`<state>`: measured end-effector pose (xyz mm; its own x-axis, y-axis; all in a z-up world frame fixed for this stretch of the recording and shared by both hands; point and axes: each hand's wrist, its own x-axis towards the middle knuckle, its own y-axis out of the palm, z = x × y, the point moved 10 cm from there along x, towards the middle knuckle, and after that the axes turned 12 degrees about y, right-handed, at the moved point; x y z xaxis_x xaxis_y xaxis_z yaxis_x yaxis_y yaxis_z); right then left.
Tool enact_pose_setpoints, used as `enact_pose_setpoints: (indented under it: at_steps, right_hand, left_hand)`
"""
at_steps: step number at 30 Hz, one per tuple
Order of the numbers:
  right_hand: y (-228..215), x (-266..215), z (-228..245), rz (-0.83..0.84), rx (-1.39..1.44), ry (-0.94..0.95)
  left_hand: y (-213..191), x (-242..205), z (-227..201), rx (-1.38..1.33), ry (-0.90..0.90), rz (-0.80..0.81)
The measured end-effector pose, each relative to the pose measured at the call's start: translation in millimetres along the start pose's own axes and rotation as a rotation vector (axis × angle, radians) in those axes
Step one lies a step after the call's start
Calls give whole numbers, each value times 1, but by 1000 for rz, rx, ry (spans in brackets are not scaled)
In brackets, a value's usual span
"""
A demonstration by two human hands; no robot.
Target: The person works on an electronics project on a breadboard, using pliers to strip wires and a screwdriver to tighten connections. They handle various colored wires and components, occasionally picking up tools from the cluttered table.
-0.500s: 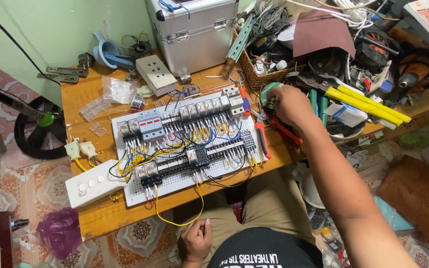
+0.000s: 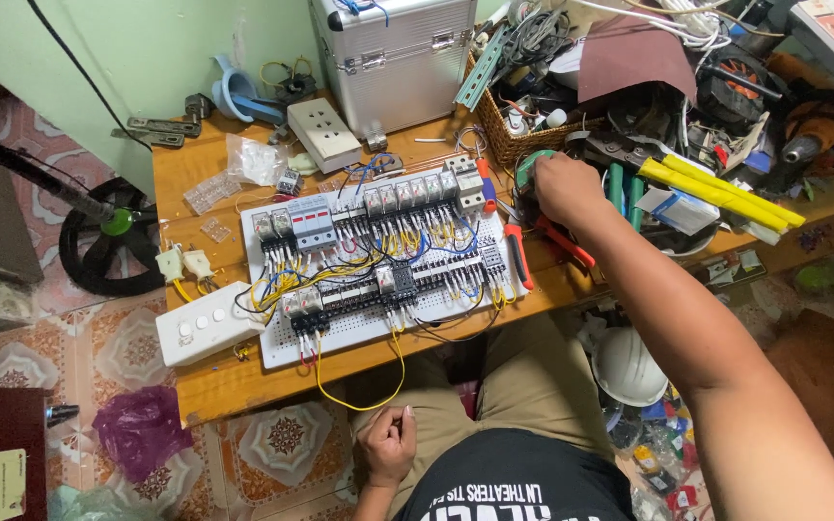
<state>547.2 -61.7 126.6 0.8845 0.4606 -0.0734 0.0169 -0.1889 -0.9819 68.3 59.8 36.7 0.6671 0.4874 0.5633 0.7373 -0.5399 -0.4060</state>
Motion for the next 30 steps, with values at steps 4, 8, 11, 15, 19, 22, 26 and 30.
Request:
enact_pose_setpoints:
  at_steps: [4,8,11,15,19,22,26,30]
  right_hand:
    - [-7,-5,3,83,-83,8]
    - [3,4,-7,31,-73,-19]
    - [-26,-5,-14,-47,25,-26]
    - [-80,-30,-21,-71,340,68]
    - [-126,-50,-33,-257,464,34]
    - [-155,-76,-47,-387,652,-8]
    - [-181,-119,-56,-466,923,-1]
    - [-171,-158,-48,-196,1391,133]
  left_hand:
    - [-5,4,-9,-5,30,-3]
    - [-7,4,-12,-3,65,1]
    - [-6,1,-9,-34,56,4]
    - [-9,6,-15,-49,64,6]
    - [-9,7,-18,-36,71,8]
    - [-9,7,-19,-34,78,7]
    - [-8,6,-19,-48,69,6]
    - [16,-8,14,-128,-160,113]
